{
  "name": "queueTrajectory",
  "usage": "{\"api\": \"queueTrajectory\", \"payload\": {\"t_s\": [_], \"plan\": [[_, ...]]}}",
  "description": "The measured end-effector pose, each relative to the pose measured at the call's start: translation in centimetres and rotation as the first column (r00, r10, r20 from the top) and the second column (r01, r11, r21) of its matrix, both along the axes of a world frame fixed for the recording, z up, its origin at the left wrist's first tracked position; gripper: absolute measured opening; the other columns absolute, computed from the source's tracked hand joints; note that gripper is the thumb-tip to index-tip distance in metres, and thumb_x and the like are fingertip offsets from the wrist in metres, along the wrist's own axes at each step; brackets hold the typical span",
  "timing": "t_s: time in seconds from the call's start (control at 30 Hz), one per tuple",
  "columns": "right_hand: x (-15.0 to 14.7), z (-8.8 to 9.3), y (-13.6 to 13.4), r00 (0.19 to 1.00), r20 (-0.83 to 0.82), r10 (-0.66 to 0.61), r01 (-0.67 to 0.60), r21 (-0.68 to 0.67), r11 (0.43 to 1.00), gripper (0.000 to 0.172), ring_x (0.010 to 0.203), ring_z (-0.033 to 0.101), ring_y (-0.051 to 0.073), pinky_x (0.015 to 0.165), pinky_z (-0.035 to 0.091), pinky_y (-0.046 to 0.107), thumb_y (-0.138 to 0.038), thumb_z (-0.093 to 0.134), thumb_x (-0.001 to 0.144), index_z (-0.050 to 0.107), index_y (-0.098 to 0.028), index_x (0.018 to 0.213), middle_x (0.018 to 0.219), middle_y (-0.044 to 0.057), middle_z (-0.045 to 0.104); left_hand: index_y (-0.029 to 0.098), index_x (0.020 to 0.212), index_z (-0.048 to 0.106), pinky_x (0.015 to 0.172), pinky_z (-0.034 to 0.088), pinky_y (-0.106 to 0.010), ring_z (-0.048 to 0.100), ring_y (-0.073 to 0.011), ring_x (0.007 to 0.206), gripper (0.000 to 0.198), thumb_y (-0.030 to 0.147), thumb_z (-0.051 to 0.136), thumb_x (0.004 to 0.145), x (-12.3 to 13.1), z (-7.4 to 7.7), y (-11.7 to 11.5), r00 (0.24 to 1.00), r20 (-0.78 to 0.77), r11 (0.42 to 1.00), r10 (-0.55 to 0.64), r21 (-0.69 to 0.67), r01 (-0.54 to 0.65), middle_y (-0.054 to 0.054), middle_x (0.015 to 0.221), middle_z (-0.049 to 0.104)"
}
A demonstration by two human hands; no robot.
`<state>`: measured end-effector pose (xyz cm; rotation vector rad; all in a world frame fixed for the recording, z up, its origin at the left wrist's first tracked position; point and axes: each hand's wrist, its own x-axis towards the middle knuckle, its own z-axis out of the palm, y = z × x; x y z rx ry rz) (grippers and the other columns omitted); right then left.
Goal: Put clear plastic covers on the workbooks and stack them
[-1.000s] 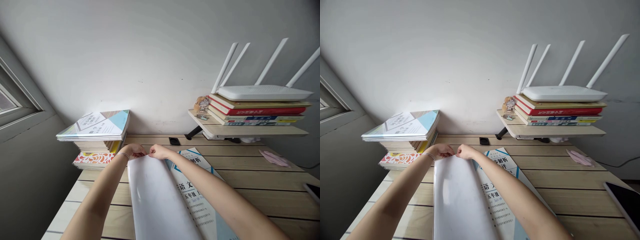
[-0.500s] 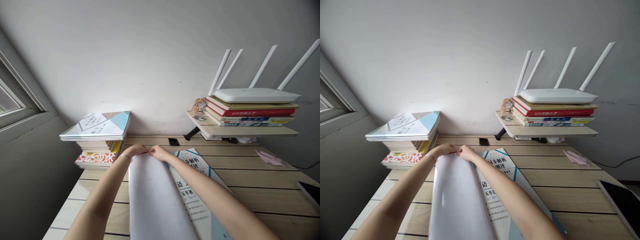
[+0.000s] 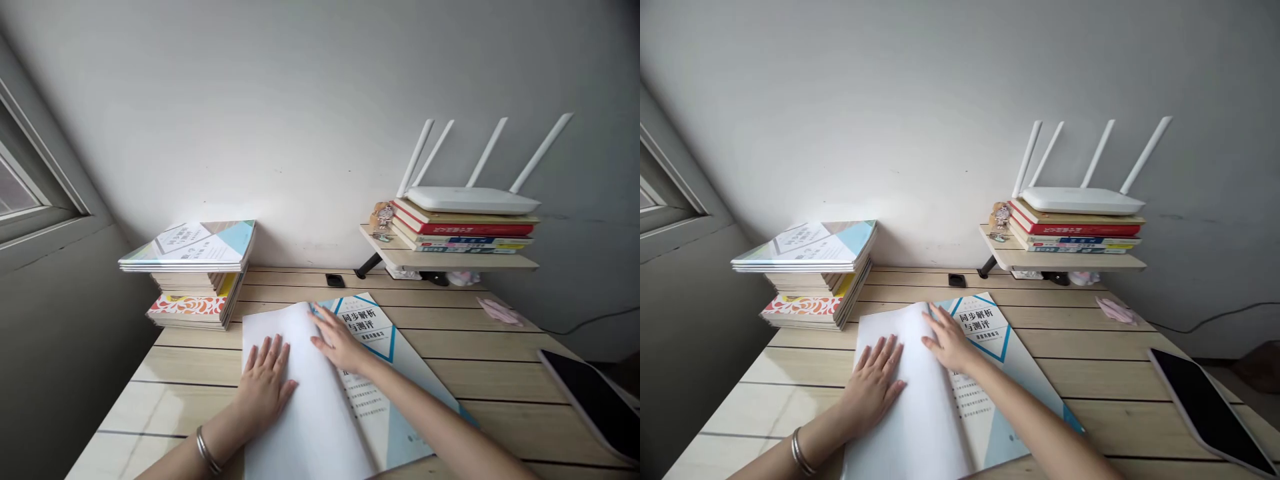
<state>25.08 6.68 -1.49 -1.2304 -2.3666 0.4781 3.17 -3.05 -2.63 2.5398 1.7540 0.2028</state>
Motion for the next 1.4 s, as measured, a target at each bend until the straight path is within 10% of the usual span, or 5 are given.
{"api": "queueTrajectory", "payload": {"t_s": [0.2,0.53,0.83,1.07,1.4], "plan": [[-0.1,-1.1,-3.4,0.978,0.202,-0.048,0.053,-0.022,0.998,0.058,0.141,0.018,0.025,0.114,0.011,0.050,-0.055,0.031,0.093,0.031,-0.030,0.145,0.153,0.004,0.025,0.018,0.134,0.048,0.106,0.029,-0.053,0.027,-0.0361,0.136,0.053,0.027,0.053,0.082,-2.2,0.2,-0.8,0.895,0.239,0.920,0.377,0.012,-0.391,-0.016,0.151,0.027],[-0.8,-1.4,-3.3,0.988,0.107,-0.112,0.111,0.011,0.994,0.054,0.139,0.024,0.026,0.114,0.015,0.049,-0.050,0.037,0.092,0.040,-0.029,0.141,0.149,0.005,0.034,0.013,0.124,0.043,0.058,0.049,-0.028,0.060,-0.0145,0.067,0.074,0.038,0.073,0.061,-4.5,2.1,-4.0,-0.057,0.731,0.664,0.680,-0.647,-0.375,-0.011,0.103,0.059],[0.0,-1.4,-2.4,0.900,-0.407,-0.158,0.112,-0.135,0.984,0.046,0.119,0.051,0.026,0.106,0.036,0.043,-0.051,0.048,0.085,0.065,-0.019,0.114,0.122,0.012,0.061,0.014,0.077,0.065,0.053,0.041,-0.023,0.054,-0.0129,0.058,0.048,0.053,0.079,0.053,-4.6,6.0,-3.2,0.091,0.648,0.647,0.756,-0.761,0.052,-0.001,0.062,0.060],[7.4,2.2,-0.9,0.505,-0.691,-0.517,-0.008,-0.602,0.798,0.046,0.100,0.065,0.027,0.086,0.052,0.041,-0.058,0.058,0.077,0.068,-0.019,0.101,0.112,0.012,0.067,0.025,0.118,0.062,0.104,0.035,-0.043,0.044,-0.0251,0.126,0.052,0.056,0.029,0.092,5.0,10.3,-0.2,0.275,0.952,0.887,0.137,-0.241,0.393,-0.006,0.133,0.054],[17.7,0.8,-2.6,0.510,-0.388,-0.767,0.367,-0.708,0.603,0.039,0.092,0.066,0.023,0.076,0.054,0.036,-0.054,0.059,0.078,0.068,-0.018,0.091,0.113,0.014,0.067,0.023,0.117,0.059,0.106,0.023,-0.063,0.030,-0.0339,0.135,0.036,0.021,0.049,0.083,13.9,2.8,1.1,0.895,0.428,0.980,-0.125,-0.084,0.178,-0.012,0.144,0.039]]}}
